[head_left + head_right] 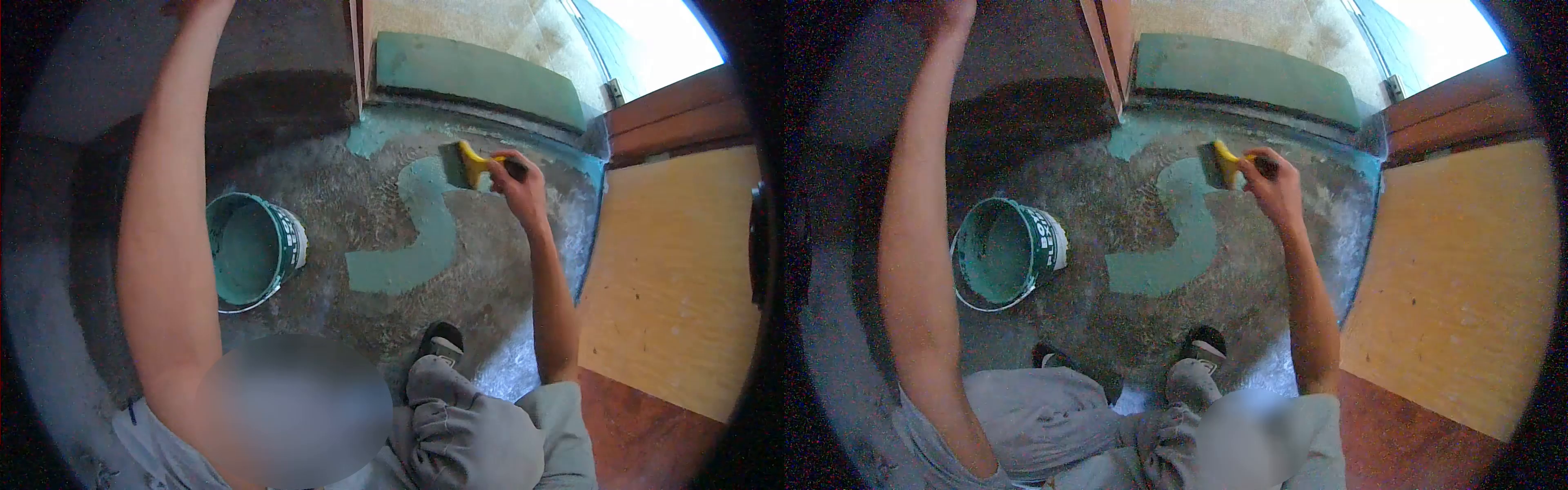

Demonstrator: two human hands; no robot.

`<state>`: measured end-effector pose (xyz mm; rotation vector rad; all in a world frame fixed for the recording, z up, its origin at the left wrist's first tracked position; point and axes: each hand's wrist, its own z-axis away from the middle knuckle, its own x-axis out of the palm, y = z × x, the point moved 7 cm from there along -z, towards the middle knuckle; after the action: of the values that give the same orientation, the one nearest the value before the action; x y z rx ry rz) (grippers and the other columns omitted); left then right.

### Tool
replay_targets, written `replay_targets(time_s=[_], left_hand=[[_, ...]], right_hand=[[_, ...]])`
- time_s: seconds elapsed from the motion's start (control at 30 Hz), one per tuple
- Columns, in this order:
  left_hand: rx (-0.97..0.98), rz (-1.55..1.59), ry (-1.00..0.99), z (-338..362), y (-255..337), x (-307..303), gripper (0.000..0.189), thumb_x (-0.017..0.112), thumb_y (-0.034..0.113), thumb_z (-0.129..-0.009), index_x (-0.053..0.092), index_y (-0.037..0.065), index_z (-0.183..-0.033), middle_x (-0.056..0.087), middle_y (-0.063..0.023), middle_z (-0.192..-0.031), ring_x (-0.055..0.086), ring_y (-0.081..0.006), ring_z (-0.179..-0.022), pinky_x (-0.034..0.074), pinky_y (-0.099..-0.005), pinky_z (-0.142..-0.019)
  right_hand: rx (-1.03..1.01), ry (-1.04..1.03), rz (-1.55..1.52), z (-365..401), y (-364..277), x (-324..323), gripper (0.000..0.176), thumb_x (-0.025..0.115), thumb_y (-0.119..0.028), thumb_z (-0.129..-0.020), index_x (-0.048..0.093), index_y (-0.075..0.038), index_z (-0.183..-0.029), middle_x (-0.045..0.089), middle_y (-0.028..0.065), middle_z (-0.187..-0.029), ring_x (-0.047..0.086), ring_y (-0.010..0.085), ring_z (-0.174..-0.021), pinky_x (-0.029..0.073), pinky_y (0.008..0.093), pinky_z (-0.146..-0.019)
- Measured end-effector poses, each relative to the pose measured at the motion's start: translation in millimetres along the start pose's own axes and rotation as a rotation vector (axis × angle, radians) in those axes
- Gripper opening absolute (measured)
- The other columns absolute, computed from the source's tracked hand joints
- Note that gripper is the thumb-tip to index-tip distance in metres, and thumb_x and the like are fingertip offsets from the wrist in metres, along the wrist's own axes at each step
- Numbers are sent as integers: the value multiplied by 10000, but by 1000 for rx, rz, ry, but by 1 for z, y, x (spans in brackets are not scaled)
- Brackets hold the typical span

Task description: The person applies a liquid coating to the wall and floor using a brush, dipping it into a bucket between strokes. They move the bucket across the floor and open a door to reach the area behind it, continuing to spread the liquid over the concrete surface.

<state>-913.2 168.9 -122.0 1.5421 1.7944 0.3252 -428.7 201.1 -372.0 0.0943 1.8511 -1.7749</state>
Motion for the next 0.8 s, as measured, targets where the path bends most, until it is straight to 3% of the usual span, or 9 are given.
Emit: replay_targets(time_s=[0.13,0.27,0.33,0.37,0.47,0.63,0.67,0.77,0.8], left_hand=[[42,-25,33,1,4,3,813,221,579,-1007,-29,16,-1537,-110,-236,-1596,-86,-412,-1475,46,-556,-1190],[176,26,23,-12,-9,12,804,216,572,-1010,-37,21,-1538,-108,-240,-1595,-89,-421,-1472,47,-539,-1194],[198,-135,74,-14,-12,12,790,208,554,-1016,-52,19,-1536,-113,-238,-1595,-88,-424,-1471,24,-536,-1194],[206,-218,98,-16,-14,12,783,205,545,-1020,-59,18,-1535,-115,-238,-1595,-87,-425,-1471,12,-535,-1194],[37,47,-12,23,27,-14,761,192,514,-1030,-58,-4,-1529,-104,-233,-1598,-90,-430,-1469,-33,-531,-1190],[169,-102,25,-9,-8,11,750,203,505,-1033,-15,-11,-1532,-56,-214,-1609,-73,-377,-1484,5,-485,-1203],[230,-159,27,-18,-19,19,748,205,505,-1033,-5,-9,-1533,-43,-212,-1611,-65,-365,-1487,19,-475,-1206],[188,-44,174,-17,-25,21,733,287,450,-1037,13,-17,-1531,-8,-208,-1613,-32,-339,-1494,37,-450,-1212],[212,-160,140,-19,-24,27,735,308,461,-1027,56,-20,-1523,67,-220,-1579,37,-350,-1468,69,-469,-1196]], right_hand=[[-105,196,297,29,-5,-24,190,679,-168,-890,662,-36,-1025,692,129,-803,672,201,-638,519,331,-595],[-191,210,635,32,10,-13,254,684,-195,-861,648,-71,-1080,675,155,-854,677,306,-729,537,407,-659],[-220,192,734,29,16,6,309,692,-207,-836,631,-83,-1112,660,158,-880,668,347,-777,539,443,-687],[-222,150,753,28,16,18,289,683,-199,-837,634,-90,-1100,659,160,-896,667,351,-788,536,449,-684],[-235,16,778,35,3,72,246,654,-168,-830,631,-112,-1069,641,157,-926,660,363,-806,529,468,-679],[-503,-165,705,74,-2,139,239,607,-86,-802,586,-116,-1039,589,137,-887,625,365,-800,513,472,-664],[-567,-250,686,89,-8,140,326,585,-106,-846,547,-107,-1170,563,163,-901,617,364,-821,505,469,-688],[-500,-266,588,112,-24,118,323,591,-103,-833,554,-105,-1154,559,160,-886,613,363,-813,504,468,-704],[-424,-253,574,118,-23,104,306,610,-86,-839,588,-98,-1144,586,170,-945,624,378,-860,514,461,-713]])
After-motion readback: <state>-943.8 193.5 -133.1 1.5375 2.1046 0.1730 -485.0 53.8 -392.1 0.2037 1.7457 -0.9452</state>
